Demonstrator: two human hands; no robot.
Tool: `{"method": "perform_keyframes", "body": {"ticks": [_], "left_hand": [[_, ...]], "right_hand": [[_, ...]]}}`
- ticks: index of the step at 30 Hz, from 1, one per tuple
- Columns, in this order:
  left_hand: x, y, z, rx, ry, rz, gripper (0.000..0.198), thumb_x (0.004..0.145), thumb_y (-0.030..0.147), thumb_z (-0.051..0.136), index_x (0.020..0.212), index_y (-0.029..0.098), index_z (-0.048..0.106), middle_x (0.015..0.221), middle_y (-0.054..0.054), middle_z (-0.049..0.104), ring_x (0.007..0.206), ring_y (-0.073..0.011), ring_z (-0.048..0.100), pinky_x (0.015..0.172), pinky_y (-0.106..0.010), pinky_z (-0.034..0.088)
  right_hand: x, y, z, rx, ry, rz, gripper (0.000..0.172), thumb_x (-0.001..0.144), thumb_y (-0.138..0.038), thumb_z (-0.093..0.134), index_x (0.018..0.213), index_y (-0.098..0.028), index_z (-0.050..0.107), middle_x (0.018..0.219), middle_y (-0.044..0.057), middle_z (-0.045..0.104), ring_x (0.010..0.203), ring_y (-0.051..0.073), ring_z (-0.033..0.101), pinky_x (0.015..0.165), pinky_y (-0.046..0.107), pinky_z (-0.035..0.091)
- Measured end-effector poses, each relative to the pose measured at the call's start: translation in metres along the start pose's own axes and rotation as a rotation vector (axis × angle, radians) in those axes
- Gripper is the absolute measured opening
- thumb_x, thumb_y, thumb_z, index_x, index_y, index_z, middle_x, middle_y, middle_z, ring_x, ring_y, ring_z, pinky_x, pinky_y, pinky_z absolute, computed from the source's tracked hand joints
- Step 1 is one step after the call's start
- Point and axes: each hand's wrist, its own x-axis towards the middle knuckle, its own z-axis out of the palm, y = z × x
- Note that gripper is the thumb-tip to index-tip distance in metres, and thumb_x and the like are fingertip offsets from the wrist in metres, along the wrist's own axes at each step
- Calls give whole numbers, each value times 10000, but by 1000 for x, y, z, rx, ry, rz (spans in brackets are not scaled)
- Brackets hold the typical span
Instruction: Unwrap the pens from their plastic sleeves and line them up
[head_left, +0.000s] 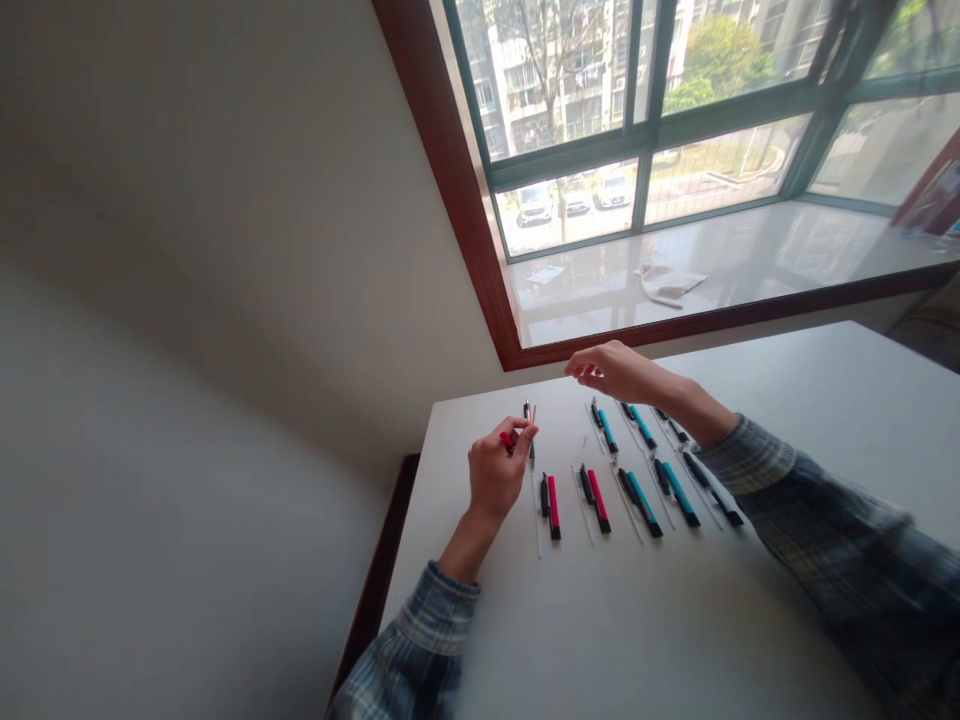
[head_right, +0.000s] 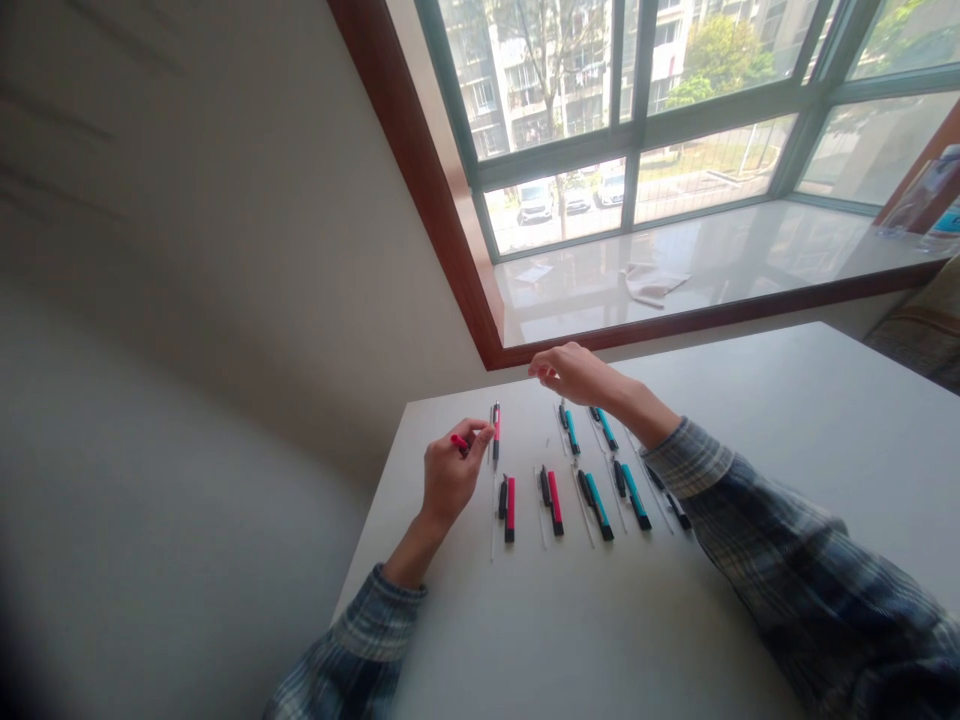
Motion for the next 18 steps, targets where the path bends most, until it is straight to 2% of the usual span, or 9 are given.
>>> {"method": "perform_keyframes", "body": {"ticks": [6,10,13,18], "left_hand": [[0,2,1,-10,-7,9,407,981,561,553,925,209,748,555,51,566,515,-114,481,584,-239,338],[1,3,2,-13,-14,24,404,981,560,556,926,210,748,553,51,571,510,-113,480,578,-239,339],[1,6,1,-12,-24,31,404,983,561,553,925,211,745,546,51,570,507,-116,481,572,-239,337],[2,11,-1,-8,-33,50,398,986,554,553,927,209,742,542,52,570,496,-117,480,567,-239,341]], "right_hand": [[-3,-2,1,-84,-253,26,150,884,-190,719,1008,-188,805,887,53,786,799,174,695,694,273,478],[-6,-9,2,-128,-414,100,77,836,-221,780,892,-182,814,831,53,776,727,167,673,615,258,438],[-6,-15,6,-237,-442,163,61,793,-222,824,834,-179,814,797,61,769,675,172,666,570,264,402],[-7,-20,14,-367,-445,232,170,740,-283,887,847,-167,822,829,99,779,692,210,693,551,273,390]]}}
